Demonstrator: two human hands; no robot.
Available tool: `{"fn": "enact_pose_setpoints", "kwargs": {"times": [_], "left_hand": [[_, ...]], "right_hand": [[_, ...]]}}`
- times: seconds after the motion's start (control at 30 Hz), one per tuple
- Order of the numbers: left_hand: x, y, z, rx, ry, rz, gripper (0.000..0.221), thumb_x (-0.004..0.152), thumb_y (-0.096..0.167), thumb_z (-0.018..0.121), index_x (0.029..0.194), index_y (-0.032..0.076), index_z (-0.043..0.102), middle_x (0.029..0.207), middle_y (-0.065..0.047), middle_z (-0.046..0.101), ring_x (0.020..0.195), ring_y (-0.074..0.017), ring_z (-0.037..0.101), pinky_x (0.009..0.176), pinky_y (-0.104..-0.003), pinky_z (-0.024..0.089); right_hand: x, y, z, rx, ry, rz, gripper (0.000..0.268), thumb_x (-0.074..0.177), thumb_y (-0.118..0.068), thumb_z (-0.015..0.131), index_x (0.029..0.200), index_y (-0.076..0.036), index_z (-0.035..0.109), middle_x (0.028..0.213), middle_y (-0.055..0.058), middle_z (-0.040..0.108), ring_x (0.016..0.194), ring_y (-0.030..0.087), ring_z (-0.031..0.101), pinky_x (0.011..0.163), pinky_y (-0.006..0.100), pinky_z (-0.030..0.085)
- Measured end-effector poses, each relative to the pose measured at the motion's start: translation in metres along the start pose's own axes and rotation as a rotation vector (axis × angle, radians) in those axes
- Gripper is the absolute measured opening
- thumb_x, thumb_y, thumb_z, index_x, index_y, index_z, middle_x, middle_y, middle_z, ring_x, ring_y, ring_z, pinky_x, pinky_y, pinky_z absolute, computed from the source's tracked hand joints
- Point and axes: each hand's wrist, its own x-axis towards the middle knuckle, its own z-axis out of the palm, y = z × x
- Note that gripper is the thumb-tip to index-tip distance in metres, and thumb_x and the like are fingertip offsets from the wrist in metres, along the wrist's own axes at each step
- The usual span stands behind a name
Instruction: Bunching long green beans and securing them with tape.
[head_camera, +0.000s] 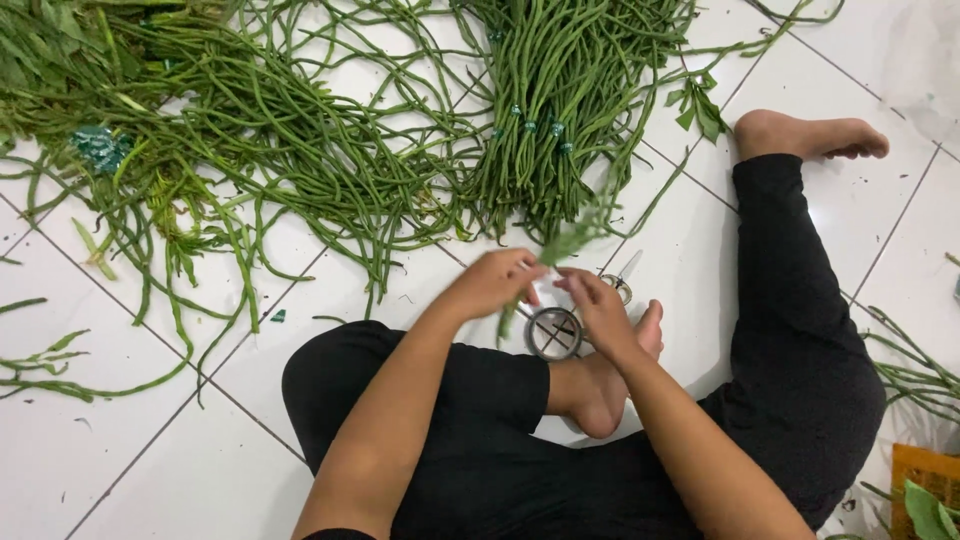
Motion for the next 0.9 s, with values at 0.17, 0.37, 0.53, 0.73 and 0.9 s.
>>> {"fn": "enact_pose_setpoints", "kwargs": {"times": [0.17, 0.37, 0.53, 0.73, 0.9], "left_hand": [[-0.019, 0.021, 0.021, 0.145, -0.288, 0.106, 0.040, 0.098, 0.027, 0.063, 0.123, -0.004, 0.058, 0.086, -0.016, 0.078, 0.083, -0.0294, 0.070, 0.078, -0.038, 0.052], [-0.027, 0.020, 0.016, 0.207, -0.486, 0.118, 0.033, 0.090, 0.027, 0.068, 0.114, 0.005, 0.062, 0.078, -0.006, 0.077, 0.080, -0.0259, 0.070, 0.081, -0.036, 0.051], [-0.032, 0.012, 0.000, 0.222, -0.527, 0.059, 0.046, 0.090, 0.029, 0.072, 0.129, 0.011, 0.058, 0.089, -0.010, 0.077, 0.078, -0.0259, 0.070, 0.075, -0.037, 0.053], [-0.019, -0.001, -0.017, 0.244, -0.296, 0.058, 0.042, 0.097, 0.025, 0.061, 0.135, 0.009, 0.055, 0.107, -0.021, 0.073, 0.084, -0.0352, 0.072, 0.078, -0.046, 0.055], [0.008, -0.001, -0.010, -0.071, 0.222, 0.215, 0.046, 0.092, 0.020, 0.066, 0.137, 0.019, 0.052, 0.123, -0.016, 0.065, 0.098, -0.0237, 0.069, 0.078, -0.033, 0.056]], "right_hand": [[0.002, -0.033, -0.023, 1.061, -0.092, 0.166, 0.087, 0.099, -0.073, 0.026, 0.142, -0.003, 0.054, 0.151, 0.023, 0.051, 0.141, 0.039, 0.047, 0.120, 0.054, 0.031], [0.035, -0.007, -0.062, 1.658, 0.156, 0.342, 0.040, 0.101, -0.040, 0.062, 0.110, -0.001, 0.059, 0.086, -0.001, 0.062, 0.067, 0.005, 0.059, 0.056, 0.012, 0.052], [0.067, 0.010, -0.099, 1.667, 0.277, 0.226, 0.022, 0.105, -0.031, 0.055, 0.103, -0.009, 0.060, 0.073, -0.010, 0.043, 0.056, -0.002, 0.041, 0.042, 0.003, 0.033], [0.098, -0.075, -0.124, 1.256, 0.393, -0.096, 0.023, 0.110, -0.039, 0.049, 0.126, -0.022, 0.053, 0.072, -0.008, 0.032, 0.054, 0.005, 0.031, 0.042, 0.011, 0.025], [0.163, -0.170, -0.154, 1.145, 0.336, -0.324, 0.039, 0.100, -0.038, 0.067, 0.134, -0.021, 0.062, 0.074, -0.004, 0.038, 0.054, 0.006, 0.029, 0.047, 0.023, 0.022]]}}
